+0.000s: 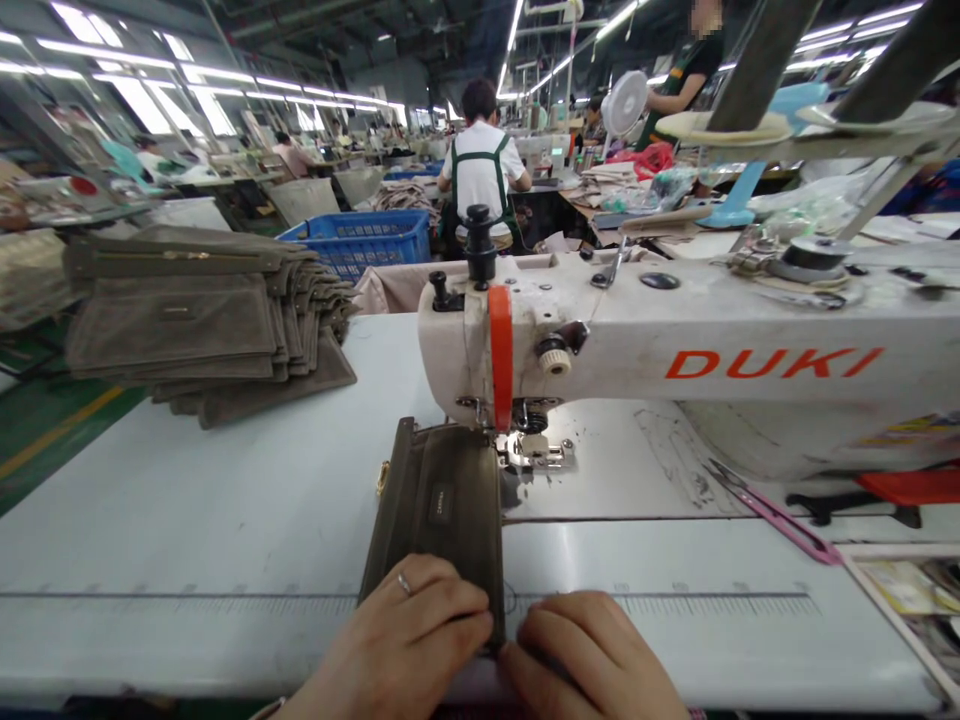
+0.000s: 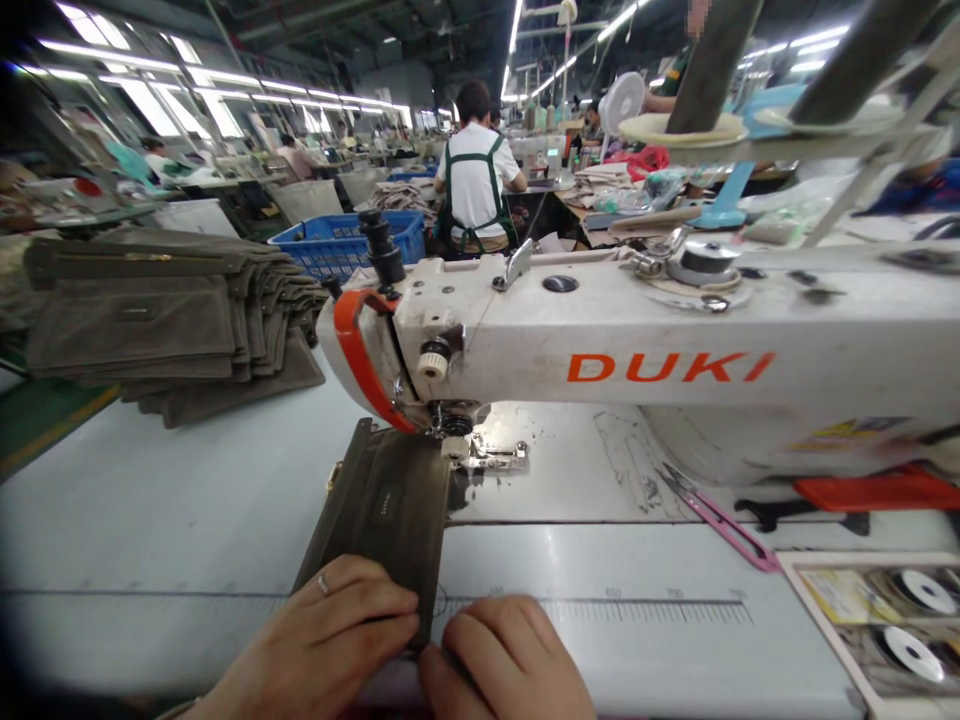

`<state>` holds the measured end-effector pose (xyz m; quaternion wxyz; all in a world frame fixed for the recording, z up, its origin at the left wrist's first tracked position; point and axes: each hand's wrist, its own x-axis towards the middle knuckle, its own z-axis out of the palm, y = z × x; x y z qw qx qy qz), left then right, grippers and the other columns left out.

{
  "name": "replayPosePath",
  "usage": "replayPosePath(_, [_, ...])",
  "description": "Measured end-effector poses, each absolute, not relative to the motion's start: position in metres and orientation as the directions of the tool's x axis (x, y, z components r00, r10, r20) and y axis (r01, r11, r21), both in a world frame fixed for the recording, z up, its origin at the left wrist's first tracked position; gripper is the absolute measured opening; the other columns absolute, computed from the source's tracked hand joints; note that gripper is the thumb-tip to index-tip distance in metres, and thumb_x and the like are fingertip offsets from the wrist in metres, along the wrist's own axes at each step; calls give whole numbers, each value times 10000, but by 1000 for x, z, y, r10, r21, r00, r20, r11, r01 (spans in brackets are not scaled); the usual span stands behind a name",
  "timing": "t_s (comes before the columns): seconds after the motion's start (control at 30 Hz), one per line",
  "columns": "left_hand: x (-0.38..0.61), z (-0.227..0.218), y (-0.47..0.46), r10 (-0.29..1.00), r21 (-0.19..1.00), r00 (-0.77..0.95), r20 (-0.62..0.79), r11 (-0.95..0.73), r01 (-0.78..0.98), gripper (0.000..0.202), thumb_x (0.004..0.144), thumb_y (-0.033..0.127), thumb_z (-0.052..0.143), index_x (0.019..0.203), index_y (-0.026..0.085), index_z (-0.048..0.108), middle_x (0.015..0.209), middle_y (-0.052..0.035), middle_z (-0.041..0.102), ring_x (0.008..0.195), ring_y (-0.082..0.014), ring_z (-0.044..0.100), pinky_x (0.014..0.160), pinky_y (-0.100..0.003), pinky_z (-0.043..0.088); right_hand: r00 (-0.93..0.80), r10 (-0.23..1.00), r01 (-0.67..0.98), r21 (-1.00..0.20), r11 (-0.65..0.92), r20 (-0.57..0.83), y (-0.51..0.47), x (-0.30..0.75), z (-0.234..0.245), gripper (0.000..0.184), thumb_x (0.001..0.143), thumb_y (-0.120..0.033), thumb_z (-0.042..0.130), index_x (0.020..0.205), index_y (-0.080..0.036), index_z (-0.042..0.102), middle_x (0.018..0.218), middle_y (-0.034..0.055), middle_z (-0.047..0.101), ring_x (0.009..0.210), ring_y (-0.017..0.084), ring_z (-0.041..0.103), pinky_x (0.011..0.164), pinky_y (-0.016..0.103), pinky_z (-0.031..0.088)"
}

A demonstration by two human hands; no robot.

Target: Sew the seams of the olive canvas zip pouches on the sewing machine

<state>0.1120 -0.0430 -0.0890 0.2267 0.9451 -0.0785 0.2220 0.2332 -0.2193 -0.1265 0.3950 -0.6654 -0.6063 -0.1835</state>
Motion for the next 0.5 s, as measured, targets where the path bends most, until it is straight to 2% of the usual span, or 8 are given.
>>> replayPosePath(0.07, [112, -88, -43, -46, 411, 898, 437, -878, -245, 261, 1010, 213, 401, 974, 211, 659, 918, -36, 693, 841, -169, 631, 822, -276, 536, 190, 696, 943, -327, 68, 693, -223, 235, -118, 220, 999, -182, 486, 920, -197, 690, 815, 11, 682, 762, 168, 593, 699, 298, 470])
replayPosePath(0.13, [112, -86, -42, -53, 423, 904, 424, -871, -249, 282, 1019, 202, 375, 980, 211, 654, 929, -36, 689, 848, -165, 630, 836, -277, 533, 216, 741, 912, -402, 79, 636, -226, 237, -111, 187, 996, -190, 498, 947, -197, 678, 837, 16, 677, 773, 169, 586, 710, 292, 474])
replayPosePath(0.23, [113, -81, -42, -79, 437, 916, 394, -860, -262, 287, 1032, 168, 353, 1012, 192, 638, 941, -38, 680, 843, -158, 615, 831, -268, 527, 316, 794, 851, -524, 4, 520, -226, 238, -106, 151, 970, -158, 507, 1011, -192, 647, 884, 41, 653, 796, 185, 576, 732, 302, 483])
replayPosePath(0.37, [115, -74, -43, -80, 458, 935, 345, -855, -242, 221, 1016, 102, 388, 1012, 155, 603, 938, -45, 662, 862, -163, 590, 818, -255, 503, 341, 829, 875, -473, -108, 443, -216, 238, -111, 216, 967, -148, 438, 1089, -175, 615, 904, 70, 625, 786, 219, 558, 710, 339, 489])
replayPosePath(0.43, [115, -75, -44, -65, 471, 925, 374, -846, -250, 213, 1001, 80, 393, 1001, 149, 595, 929, -49, 649, 855, -170, 575, 806, -262, 490, 317, 844, 896, -429, -116, 433, -212, 240, -114, 249, 975, -133, 380, 1015, -175, 622, 863, 69, 612, 754, 226, 545, 693, 356, 485])
replayPosePath(0.5, [115, -76, -44, -52, 495, 917, 395, -829, -260, 222, 989, 70, 385, 989, 144, 594, 920, -57, 634, 836, -178, 553, 785, -275, 485, 324, 831, 894, -435, -112, 452, -213, 242, -115, 275, 979, -128, 354, 918, -180, 617, 825, 61, 601, 711, 215, 533, 662, 347, 482])
